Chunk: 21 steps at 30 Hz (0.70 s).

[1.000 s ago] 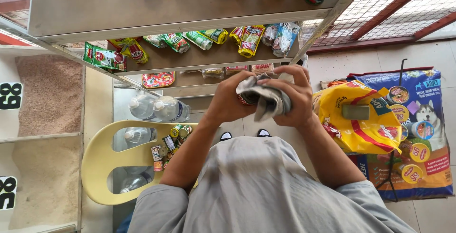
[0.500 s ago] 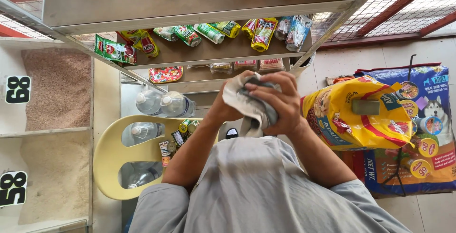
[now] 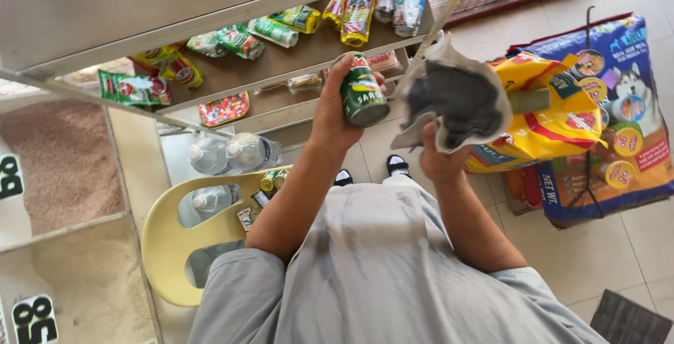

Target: Wiping canned food with a cloth and arranging them on a retail shelf.

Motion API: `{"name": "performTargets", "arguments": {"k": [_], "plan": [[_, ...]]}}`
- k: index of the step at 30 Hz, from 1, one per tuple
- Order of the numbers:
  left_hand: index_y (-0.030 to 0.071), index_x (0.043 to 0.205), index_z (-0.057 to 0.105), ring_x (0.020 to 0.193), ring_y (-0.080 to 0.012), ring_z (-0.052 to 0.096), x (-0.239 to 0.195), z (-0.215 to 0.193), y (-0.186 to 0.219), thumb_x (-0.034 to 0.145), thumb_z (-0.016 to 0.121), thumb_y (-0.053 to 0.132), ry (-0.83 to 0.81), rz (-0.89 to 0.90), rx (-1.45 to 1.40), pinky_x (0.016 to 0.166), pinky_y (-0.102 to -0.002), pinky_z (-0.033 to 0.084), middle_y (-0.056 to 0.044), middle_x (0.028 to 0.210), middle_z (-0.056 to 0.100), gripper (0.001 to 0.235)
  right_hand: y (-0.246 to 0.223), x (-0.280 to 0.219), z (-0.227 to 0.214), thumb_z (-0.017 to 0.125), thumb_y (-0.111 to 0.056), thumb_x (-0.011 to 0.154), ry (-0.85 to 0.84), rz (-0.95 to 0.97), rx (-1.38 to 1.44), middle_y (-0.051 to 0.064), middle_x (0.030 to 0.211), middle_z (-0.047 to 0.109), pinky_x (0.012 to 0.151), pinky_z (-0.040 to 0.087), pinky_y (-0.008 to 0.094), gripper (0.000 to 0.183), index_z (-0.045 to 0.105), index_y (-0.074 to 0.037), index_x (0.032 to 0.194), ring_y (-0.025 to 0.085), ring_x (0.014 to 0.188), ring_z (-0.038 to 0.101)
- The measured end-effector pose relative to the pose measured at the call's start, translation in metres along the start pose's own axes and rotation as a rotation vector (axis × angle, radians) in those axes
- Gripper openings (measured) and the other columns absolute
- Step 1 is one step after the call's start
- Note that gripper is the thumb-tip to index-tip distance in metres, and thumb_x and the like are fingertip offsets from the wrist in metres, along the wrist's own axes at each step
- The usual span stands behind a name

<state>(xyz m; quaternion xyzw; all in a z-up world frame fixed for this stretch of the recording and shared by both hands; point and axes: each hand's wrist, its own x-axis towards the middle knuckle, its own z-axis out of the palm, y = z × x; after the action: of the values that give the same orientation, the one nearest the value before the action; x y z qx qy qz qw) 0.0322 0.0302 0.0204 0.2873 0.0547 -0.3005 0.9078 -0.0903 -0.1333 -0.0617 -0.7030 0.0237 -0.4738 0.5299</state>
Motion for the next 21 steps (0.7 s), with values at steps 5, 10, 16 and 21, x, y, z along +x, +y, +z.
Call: {"name": "performTargets", "arguments": {"k": [5, 10, 16, 21], "plan": [[-0.011, 0.116, 0.06, 0.08, -0.0275, 0.074, 0.01, 0.023, -0.049, 0.08, 0.086, 0.037, 0.334, -0.121, 0.06, 0.074, -0.043, 0.064, -0.02, 0.092, 0.07, 0.065, -0.064, 0.055, 0.03, 0.071, -0.057, 0.095, -0.359, -0.31, -0.174, 0.031, 0.14, 0.05, 0.11, 0.037, 0.055, 0.092, 0.037, 0.013, 0.145, 0.047, 0.126, 0.05], [-0.001, 0.105, 0.068, 0.08, -0.0228, 0.074, 0.032, 0.017, -0.079, 0.09, 0.078, 0.031, 0.203, -0.168, 0.002, 0.076, -0.04, 0.062, -0.014, 0.09, 0.072, 0.038, -0.016, 0.072, -0.012, 0.084, -0.04, 0.084, -0.328, -0.302, -0.259, 0.023, 0.118, 0.064, 0.089, 0.049, 0.051, 0.068, 0.062, 0.005, 0.13, 0.041, 0.098, 0.063], [-0.002, 0.1, 0.067, 0.073, -0.0286, 0.075, 0.046, 0.043, -0.093, 0.088, 0.08, 0.025, 0.162, -0.183, -0.122, 0.067, -0.043, 0.064, -0.018, 0.086, 0.071, 0.033, -0.007, 0.085, -0.019, 0.09, -0.043, 0.079, -0.241, -0.181, -0.184, 0.02, 0.113, 0.065, 0.091, 0.051, 0.045, 0.072, 0.062, 0.004, 0.126, 0.037, 0.099, 0.066], [-0.002, 0.095, 0.066, 0.068, -0.027, 0.074, 0.058, 0.06, -0.073, 0.087, 0.079, 0.024, 0.205, -0.101, -0.107, 0.062, -0.04, 0.064, -0.018, 0.08, 0.07, 0.031, 0.009, 0.087, -0.024, 0.088, -0.036, 0.083, -0.315, -0.136, -0.159, 0.021, 0.119, 0.06, 0.096, 0.049, 0.046, 0.071, 0.056, 0.003, 0.133, 0.039, 0.107, 0.063]]}}
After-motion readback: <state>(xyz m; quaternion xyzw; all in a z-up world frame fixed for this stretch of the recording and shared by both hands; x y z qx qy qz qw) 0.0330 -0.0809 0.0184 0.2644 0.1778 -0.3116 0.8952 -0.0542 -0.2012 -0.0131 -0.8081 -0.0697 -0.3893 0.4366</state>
